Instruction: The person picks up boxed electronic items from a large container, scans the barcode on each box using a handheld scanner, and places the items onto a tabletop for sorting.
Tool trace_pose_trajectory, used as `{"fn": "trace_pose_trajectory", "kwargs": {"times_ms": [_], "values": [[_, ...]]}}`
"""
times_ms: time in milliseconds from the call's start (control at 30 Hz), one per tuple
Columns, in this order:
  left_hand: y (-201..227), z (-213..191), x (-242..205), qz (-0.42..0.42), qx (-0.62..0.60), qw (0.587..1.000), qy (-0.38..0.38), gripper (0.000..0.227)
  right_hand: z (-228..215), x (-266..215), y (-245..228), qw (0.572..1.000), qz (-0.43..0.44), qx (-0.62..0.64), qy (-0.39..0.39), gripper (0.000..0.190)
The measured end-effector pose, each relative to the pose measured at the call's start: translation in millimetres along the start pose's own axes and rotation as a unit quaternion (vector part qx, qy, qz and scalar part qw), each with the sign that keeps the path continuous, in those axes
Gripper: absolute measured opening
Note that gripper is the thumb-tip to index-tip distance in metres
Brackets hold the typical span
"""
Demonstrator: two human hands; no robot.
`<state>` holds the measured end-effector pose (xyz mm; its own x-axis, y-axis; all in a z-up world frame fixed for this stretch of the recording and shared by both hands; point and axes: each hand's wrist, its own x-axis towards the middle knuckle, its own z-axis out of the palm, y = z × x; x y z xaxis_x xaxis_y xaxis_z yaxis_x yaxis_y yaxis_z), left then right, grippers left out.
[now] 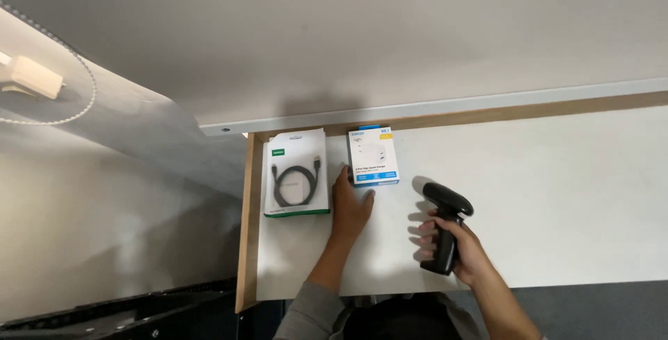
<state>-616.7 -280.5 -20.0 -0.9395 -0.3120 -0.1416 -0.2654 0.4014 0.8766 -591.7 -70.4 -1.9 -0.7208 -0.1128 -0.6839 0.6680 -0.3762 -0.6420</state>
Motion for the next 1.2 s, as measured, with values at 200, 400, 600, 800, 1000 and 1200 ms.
{"fn": "trace_pose_trajectory", "kwargs": {"times_ms": [200,400,600,800,1000,1200], "values": [[-8,-5,-45,0.042,-0.039,0.998,-0.021,0.084,-29,-16,23,0.997,-0.048,-0.027,-0.052,0.032],[-49,13,-124,0.160,0.182,0.969,0.045,0.056,-58,8,34,0.986,-0.064,-0.063,-0.140,0.033],[-48,38,-197,0.153,0.226,0.942,0.194,0.041,-71,4,22,0.963,-0.007,-0.134,-0.235,0.021],[-62,80,-279,-0.022,0.201,0.936,0.288,0.040,-82,26,23,0.886,-0.044,-0.222,-0.404,0.021],[-94,126,-405,-0.184,0.137,0.902,0.366,0.027,-69,-24,18,0.815,-0.109,-0.373,-0.430,0.023],[-199,256,-535,-0.329,-0.126,0.784,0.511,0.027,-84,-81,87,0.707,-0.092,-0.463,-0.526,0.014]]}}
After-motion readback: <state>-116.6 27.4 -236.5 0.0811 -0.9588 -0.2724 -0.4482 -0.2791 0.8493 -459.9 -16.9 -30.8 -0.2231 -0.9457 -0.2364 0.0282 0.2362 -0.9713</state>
